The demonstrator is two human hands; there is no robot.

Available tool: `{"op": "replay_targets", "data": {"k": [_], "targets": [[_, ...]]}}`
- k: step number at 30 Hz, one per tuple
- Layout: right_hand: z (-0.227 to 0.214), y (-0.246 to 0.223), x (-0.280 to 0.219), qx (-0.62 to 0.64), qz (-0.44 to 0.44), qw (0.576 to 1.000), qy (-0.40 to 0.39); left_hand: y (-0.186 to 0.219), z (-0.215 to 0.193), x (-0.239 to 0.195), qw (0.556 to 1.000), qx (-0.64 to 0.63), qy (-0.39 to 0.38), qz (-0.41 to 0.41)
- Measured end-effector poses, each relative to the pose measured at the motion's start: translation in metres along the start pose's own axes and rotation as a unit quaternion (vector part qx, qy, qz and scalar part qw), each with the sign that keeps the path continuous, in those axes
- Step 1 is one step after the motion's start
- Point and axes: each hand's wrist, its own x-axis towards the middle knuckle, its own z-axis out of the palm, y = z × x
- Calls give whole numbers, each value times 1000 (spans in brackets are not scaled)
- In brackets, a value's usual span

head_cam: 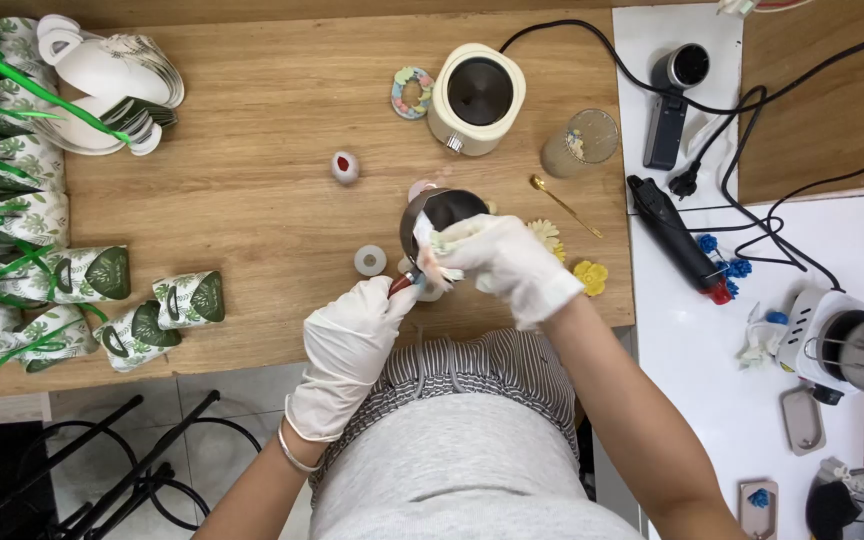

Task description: The person places small red and yellow flower-shaped pieces into white circular molds on a wooden table. They then stir a green substance in a small pot on a warmer and retrieve a white mold from a shelf.

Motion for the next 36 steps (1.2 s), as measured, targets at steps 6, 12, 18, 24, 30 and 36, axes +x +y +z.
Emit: {"op": "replay_targets", "data": {"k": [6, 12, 18, 24, 30, 36], "targets": [[-7, -23, -33, -129, -129, 968, 174, 4, -53, 14, 985, 35, 72, 154], [-6, 57, 19, -631, -462, 588, 207, 6, -66, 22, 981, 53, 32, 182], [-8, 93, 55, -517, -304, 765, 235, -2, -29, 16, 991, 50, 26, 125], [-71, 52, 12, 216, -9, 968, -128, 19, -37, 33, 992, -3, 36, 122], [-84, 37, -53, 260, -138, 956, 4, 22, -44, 37, 993, -100, 21, 55], [-14, -17, -80, -68, -218, 959, 170, 22, -54, 38, 992, -121, -40, 3]]}}
